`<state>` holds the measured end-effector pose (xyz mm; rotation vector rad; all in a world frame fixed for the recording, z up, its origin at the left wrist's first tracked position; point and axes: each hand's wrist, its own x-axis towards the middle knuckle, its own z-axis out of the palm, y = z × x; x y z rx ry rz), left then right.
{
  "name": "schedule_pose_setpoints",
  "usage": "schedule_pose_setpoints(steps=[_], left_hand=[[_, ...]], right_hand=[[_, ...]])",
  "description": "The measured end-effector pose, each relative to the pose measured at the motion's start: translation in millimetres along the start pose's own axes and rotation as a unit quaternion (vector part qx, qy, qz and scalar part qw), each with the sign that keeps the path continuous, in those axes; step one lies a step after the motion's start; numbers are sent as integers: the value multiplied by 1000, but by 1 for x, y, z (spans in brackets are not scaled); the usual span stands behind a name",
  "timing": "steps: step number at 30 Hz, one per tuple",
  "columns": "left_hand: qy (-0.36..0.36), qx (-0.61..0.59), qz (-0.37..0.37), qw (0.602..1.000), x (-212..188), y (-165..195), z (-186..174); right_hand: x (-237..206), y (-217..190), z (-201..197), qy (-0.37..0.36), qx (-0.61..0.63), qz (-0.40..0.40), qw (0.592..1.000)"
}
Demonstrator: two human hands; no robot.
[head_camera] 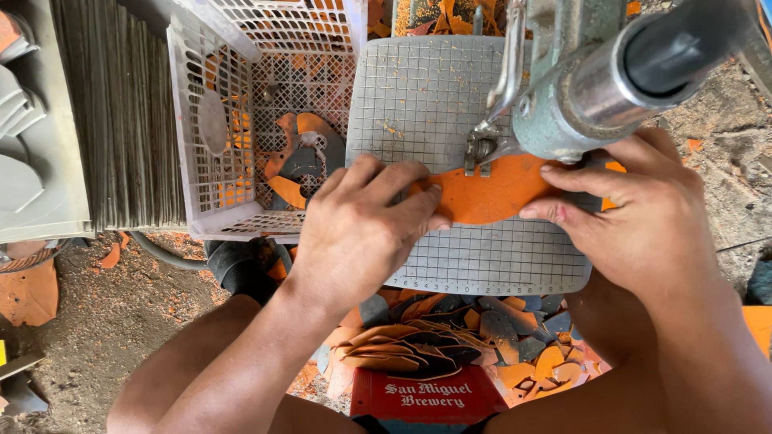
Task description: The person uses a manual press cutting machine to cut black and orange rubber-like material pieces. They place each piece under the press, operate the lever to cut, and then remove the cut pieces, placing them into a white plastic basket.
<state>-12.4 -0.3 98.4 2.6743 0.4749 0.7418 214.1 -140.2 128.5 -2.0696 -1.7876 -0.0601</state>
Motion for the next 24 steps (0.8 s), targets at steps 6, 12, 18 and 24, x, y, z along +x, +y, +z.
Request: schedule_pose_setpoints(steps=[6, 12, 18, 24], left_hand=[[-3, 7, -5, 1000, 3, -9, -5], [2, 4, -8, 1000, 5, -14, -4], [6, 4, -14, 1000, 7, -20, -1], [13, 10, -15, 1000, 12, -30, -1]], right_hand=[[-6, -8, 3, 11, 20, 42, 999], [-8, -12, 4, 30, 24, 35, 999], [-10, -16, 6, 38, 6, 42, 998], [-10, -19, 8, 48, 12, 47, 998]])
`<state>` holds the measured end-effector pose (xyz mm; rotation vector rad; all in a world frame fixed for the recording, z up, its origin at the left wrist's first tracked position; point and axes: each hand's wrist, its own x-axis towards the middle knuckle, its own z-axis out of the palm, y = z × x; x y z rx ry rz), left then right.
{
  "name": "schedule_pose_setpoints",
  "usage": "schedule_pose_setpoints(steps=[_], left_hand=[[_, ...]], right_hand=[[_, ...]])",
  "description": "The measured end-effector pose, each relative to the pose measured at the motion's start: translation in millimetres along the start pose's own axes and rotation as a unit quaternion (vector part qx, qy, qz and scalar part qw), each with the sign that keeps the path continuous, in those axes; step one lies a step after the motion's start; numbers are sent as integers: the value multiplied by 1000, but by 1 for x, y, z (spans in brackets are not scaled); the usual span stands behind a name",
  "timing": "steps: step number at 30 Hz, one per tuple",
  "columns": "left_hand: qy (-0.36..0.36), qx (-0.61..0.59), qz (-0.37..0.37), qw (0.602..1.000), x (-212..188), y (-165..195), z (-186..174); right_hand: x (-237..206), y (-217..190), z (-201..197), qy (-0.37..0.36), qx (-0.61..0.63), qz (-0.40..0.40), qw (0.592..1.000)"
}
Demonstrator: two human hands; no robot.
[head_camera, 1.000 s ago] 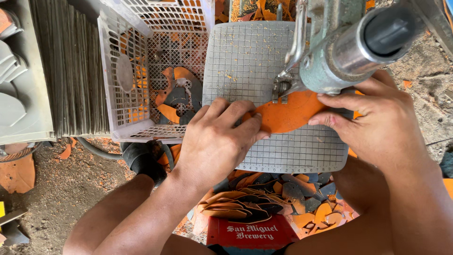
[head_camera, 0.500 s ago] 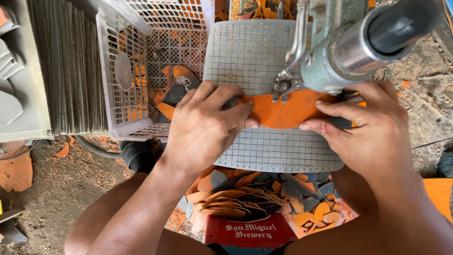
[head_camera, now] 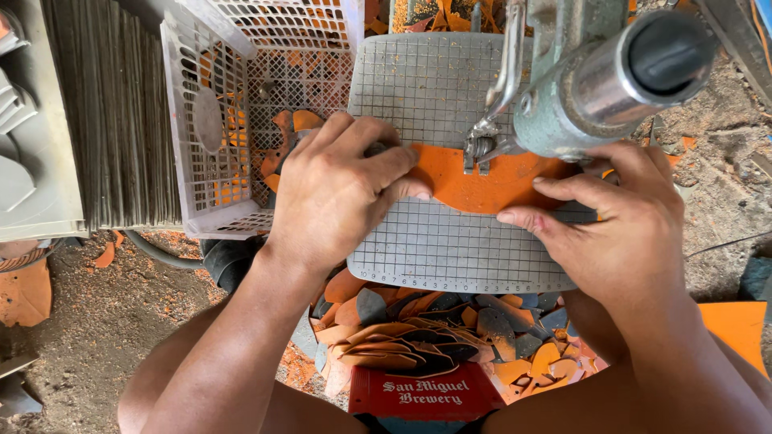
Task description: The person uses a manual press cutting machine to cut black and orange rubber-like material pieces. They place each piece under the press, operate the lever to cut, and then remove the cut pieces, placing them into a white plastic basket.
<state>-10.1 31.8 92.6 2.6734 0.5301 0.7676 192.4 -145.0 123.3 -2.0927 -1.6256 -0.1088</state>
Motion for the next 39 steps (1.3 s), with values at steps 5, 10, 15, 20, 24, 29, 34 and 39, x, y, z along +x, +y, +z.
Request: schedule_pose_setpoints(steps=[5, 10, 15, 20, 24, 29, 34, 39], left_hand=[[11, -6, -5, 1000, 6, -8, 2], [17, 9, -4, 1000, 12, -17, 3], [19, 1, -5, 1000, 19, -26, 5], [30, 21, -6, 999, 26, -31, 10], [18, 33, -30, 999, 23, -19, 5], [-45, 44, -68, 996, -8, 42, -2], [-86, 87, -66, 990, -21, 76, 14], [-106, 99, -66, 987, -20, 72, 22]], right_hand=[[-1, 0, 3, 5, 6, -22, 1000], [-6, -4, 7, 11, -4, -14, 1000], [-14, -6, 13, -2, -34, 1, 999], [-19, -7, 20, 11, -40, -12, 999], [-15, -7, 17, 7, -34, -19, 999], [-10, 19, -5, -80, 60, -62, 993], [-14, 50, -7, -168, 174, 53, 969], [-16, 50, 0, -114, 149, -47, 981]])
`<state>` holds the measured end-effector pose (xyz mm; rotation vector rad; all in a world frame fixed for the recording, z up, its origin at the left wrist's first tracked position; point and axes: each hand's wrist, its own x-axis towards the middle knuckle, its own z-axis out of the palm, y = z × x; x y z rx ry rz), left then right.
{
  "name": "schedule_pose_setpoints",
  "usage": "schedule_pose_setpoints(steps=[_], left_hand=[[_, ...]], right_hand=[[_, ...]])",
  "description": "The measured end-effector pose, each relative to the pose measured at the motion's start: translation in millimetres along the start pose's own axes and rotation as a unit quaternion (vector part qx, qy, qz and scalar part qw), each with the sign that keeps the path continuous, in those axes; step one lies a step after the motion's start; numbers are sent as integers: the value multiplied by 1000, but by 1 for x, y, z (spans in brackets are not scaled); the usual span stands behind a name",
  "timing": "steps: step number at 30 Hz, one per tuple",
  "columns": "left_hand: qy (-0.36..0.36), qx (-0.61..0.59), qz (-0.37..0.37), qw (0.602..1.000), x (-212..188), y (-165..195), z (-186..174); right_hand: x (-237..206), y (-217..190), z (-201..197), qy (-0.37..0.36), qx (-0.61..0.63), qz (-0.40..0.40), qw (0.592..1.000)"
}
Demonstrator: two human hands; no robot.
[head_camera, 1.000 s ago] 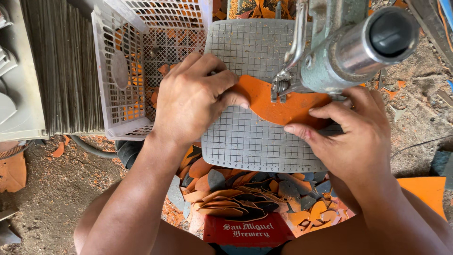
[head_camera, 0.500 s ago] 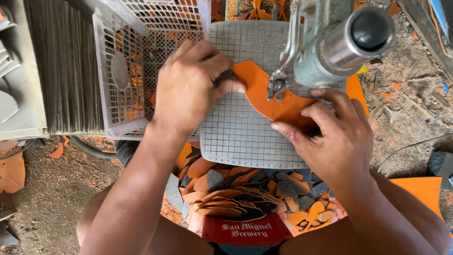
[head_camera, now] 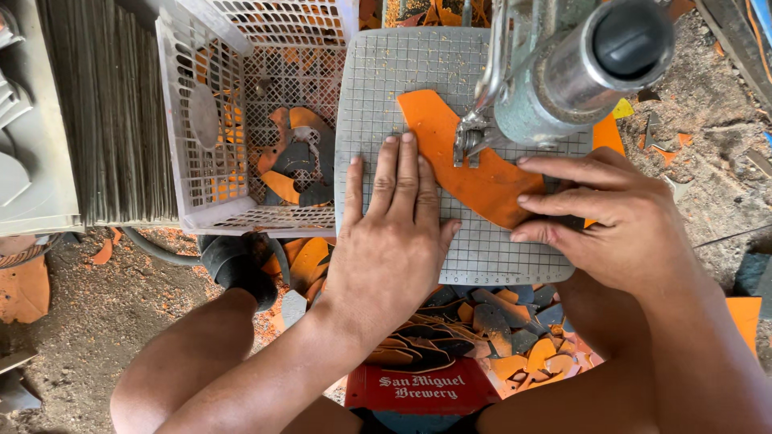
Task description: The person uses a manual press cutting machine to cut black and orange rubber-like material pieces. They place each piece under the press, operate the lever to cut, and then remove the cut pieces, placing them into a white plastic basket.
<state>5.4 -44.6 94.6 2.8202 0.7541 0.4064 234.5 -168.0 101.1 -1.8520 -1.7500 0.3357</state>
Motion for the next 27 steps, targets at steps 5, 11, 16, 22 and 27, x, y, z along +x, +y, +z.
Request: schedule_pose_setpoints(steps=[5, 11, 16, 22, 27], left_hand=[[-6, 14, 7, 1000, 5, -5, 3], [-5, 13, 21, 1000, 12, -11, 6], [-13, 7, 7, 1000, 14, -13, 9], [-10, -3, 6, 1000, 18, -17, 10], [-20, -9, 11, 1000, 20, -23, 8]], right_hand=[[3, -12, 6, 25, -11, -9, 1000], [-2, -18, 14, 37, -39, -3, 999], [-5, -23, 19, 47, -56, -3, 997], [-6, -33, 27, 80, -56, -7, 995], [-6, -44, 35, 111, -90, 6, 990]])
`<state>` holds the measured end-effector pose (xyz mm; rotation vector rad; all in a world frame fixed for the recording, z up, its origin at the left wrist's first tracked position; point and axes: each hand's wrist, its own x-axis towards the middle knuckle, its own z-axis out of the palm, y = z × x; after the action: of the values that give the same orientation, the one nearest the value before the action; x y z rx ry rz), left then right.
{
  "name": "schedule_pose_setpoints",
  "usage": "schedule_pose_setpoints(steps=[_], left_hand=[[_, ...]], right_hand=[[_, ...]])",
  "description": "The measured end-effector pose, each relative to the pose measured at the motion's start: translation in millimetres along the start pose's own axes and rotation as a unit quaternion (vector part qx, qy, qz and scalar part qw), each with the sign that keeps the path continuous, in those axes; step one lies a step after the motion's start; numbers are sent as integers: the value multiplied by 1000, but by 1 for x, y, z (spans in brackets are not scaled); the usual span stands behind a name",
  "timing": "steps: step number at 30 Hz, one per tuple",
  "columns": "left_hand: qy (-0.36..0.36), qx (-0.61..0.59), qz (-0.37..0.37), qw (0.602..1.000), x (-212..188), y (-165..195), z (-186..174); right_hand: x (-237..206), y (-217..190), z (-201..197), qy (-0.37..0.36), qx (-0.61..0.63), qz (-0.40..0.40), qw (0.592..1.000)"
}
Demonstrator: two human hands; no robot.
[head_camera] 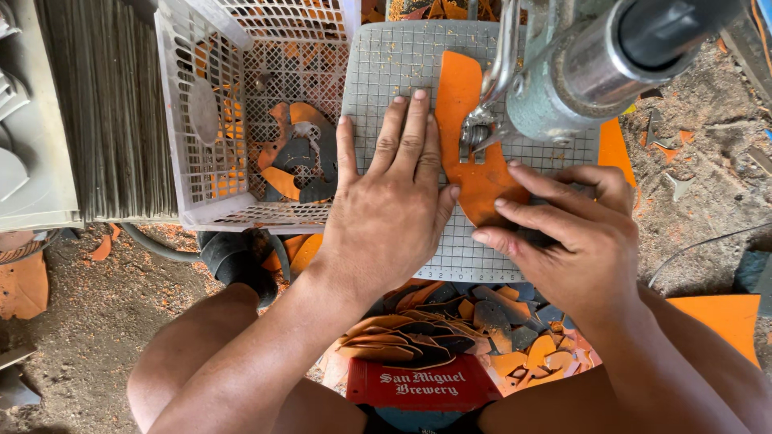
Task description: The person uses a manual press cutting machine to cut black and orange rubber-like material pieces. They place each piece under the press, operate the lever to cut, and then remove the cut pieces, placing them into a white plastic basket.
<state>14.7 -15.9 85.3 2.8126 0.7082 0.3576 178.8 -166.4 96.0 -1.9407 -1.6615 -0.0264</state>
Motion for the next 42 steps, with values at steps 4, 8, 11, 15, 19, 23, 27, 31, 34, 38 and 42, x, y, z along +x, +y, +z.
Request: schedule_pose_setpoints(steps=[4, 8, 11, 15, 19, 23, 27, 31, 34, 38, 42], left_hand=[[0, 1, -4, 1000, 3, -2, 1], [-5, 12, -10, 1000, 6, -3, 3], [-8, 13, -15, 1000, 8, -4, 4], [-17, 26, -13, 999, 13, -5, 5], [-27, 23, -20, 999, 16, -6, 3], [-29, 28, -21, 999, 20, -8, 5], [5, 20, -17, 1000, 22, -10, 5], [58, -17, -42, 997, 8, 4, -5], [59, -36, -54, 996, -15, 31, -13], [105, -3, -50, 993, -21, 50, -5], [99, 11, -52, 994, -15, 43, 2]], right_hand=[[0, -8, 4, 21, -10, 7, 1000], [-1, -14, 8, 30, -19, 18, 999], [-1, -18, 10, 37, -23, 19, 999], [-1, -24, 14, 48, -36, 19, 998], [-1, -26, 19, 57, -40, 22, 997], [1, -30, 24, 61, -33, 27, 997], [6, -34, 19, 43, -50, 21, 998], [13, -23, -4, -29, 9, 17, 999], [16, -4, -18, -93, -24, -2, 995], [17, 16, -18, -112, -18, -6, 993], [17, 17, -12, -98, 18, -8, 995]])
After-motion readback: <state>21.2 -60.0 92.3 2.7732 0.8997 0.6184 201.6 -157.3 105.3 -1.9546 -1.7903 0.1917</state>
